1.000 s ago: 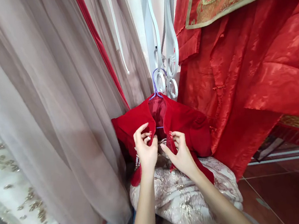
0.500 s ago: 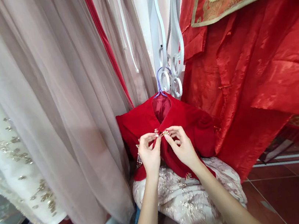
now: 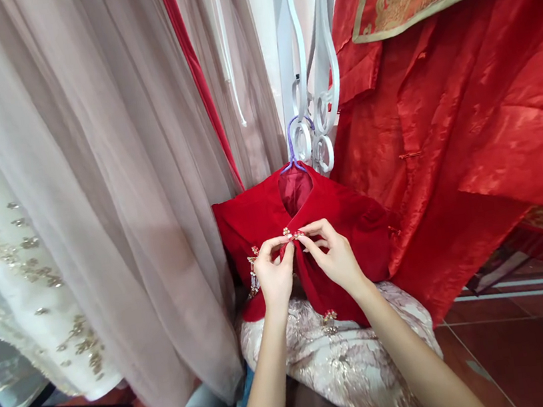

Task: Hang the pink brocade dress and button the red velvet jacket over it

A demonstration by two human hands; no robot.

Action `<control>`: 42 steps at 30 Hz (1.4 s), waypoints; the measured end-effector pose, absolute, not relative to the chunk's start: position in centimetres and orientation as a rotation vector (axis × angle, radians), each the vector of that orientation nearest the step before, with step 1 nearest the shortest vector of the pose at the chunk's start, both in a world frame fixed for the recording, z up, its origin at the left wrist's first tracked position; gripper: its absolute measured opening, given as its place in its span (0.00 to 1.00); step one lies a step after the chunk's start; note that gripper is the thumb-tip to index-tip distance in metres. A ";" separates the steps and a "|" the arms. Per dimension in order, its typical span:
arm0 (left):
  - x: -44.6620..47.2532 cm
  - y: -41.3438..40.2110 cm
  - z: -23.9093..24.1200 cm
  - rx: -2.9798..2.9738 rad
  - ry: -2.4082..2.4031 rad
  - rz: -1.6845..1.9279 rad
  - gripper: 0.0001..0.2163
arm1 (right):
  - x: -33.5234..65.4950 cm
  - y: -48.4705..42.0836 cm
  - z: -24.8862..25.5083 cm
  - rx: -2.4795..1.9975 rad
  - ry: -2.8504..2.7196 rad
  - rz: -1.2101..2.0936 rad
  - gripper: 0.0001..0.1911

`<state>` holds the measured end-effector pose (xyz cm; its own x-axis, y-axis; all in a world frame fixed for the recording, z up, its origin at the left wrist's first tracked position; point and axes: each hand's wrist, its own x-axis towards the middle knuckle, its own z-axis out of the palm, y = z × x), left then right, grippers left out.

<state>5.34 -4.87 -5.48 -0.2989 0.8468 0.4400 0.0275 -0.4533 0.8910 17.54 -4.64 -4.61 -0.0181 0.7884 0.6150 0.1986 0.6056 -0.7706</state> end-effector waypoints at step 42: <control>1.4 -1.6 -2.3 2.561 0.930 1.137 0.04 | 18.7 -2.7 -5.2 -0.827 -1.542 0.585 0.09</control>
